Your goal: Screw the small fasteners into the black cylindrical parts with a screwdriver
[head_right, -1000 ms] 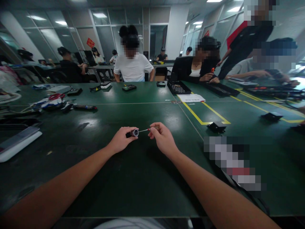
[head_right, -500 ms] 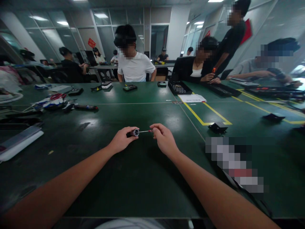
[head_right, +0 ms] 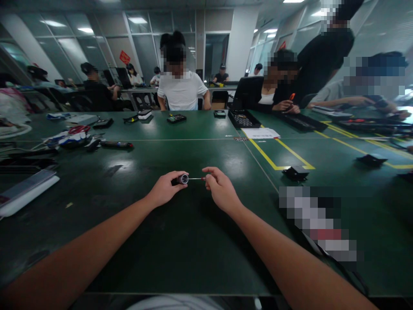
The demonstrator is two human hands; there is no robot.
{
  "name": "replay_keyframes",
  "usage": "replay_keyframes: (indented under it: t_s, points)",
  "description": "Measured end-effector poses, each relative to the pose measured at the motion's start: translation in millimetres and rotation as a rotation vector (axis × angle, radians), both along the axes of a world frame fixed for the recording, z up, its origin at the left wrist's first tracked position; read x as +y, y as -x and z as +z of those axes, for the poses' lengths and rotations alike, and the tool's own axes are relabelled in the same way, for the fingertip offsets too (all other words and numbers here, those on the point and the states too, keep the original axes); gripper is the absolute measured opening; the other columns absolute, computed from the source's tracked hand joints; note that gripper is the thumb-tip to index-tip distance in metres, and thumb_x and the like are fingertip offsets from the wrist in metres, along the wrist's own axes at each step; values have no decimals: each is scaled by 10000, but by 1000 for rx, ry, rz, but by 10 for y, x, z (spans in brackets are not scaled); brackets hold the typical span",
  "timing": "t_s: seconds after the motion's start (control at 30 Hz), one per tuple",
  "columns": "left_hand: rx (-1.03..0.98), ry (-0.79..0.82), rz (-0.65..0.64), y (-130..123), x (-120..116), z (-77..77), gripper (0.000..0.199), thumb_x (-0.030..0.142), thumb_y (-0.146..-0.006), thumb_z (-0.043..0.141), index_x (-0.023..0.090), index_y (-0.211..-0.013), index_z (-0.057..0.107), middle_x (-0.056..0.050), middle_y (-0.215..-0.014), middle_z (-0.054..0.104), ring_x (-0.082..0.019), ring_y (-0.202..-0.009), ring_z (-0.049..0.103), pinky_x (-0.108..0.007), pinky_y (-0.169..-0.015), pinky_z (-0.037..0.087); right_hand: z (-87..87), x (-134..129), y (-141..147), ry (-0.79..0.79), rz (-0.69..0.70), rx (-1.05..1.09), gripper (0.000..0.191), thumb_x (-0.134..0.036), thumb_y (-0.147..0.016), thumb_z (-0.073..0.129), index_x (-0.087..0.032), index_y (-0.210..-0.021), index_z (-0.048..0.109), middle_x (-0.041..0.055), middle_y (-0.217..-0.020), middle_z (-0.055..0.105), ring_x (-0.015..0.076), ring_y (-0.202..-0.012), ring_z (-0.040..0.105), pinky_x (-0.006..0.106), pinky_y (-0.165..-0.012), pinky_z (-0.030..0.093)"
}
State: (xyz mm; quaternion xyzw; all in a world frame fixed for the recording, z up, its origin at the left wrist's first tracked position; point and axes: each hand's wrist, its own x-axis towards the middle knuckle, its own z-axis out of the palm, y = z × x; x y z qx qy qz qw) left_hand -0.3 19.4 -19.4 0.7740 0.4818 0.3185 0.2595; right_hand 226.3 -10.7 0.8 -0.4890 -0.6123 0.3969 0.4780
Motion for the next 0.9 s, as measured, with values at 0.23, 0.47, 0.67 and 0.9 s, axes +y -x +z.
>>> replay_keyframes:
  t_s: [0.23,0.47,0.67,0.9]
  points:
    - [2,-13,-20,-4,-7,6,369,234,-846,736,262,-1211,692,-45,-1080,698,-239,-1033,618,-403,-958,445,49,-34,8,5,-45,-147,422,-481,-973,423,-194,-1088,710,4,-668,595,174,-593,563,347,-624,488]
    - [-22,-39,-12,10,15,-29,367,203,-845,741,266,-1204,690,-25,-1081,701,-218,-1031,622,-376,-948,443,43,-59,10,-47,-2,-182,369,-361,-927,520,-222,-1264,578,8,-826,625,198,-749,623,367,-724,506]
    - [-23,-53,-31,15,30,-61,366,210,-847,747,266,-1205,692,-27,-1083,701,-218,-1031,622,-379,-949,441,72,-83,31,14,-20,-174,399,-471,-991,379,-212,-1132,648,-2,-700,573,183,-617,564,342,-614,474]
    - [-5,-45,-22,9,15,-24,370,205,-850,742,261,-1212,688,-31,-1086,701,-222,-1034,622,-389,-950,445,76,-95,27,-19,10,-208,329,-358,-923,511,-227,-1222,555,-22,-744,569,190,-688,585,335,-648,465]
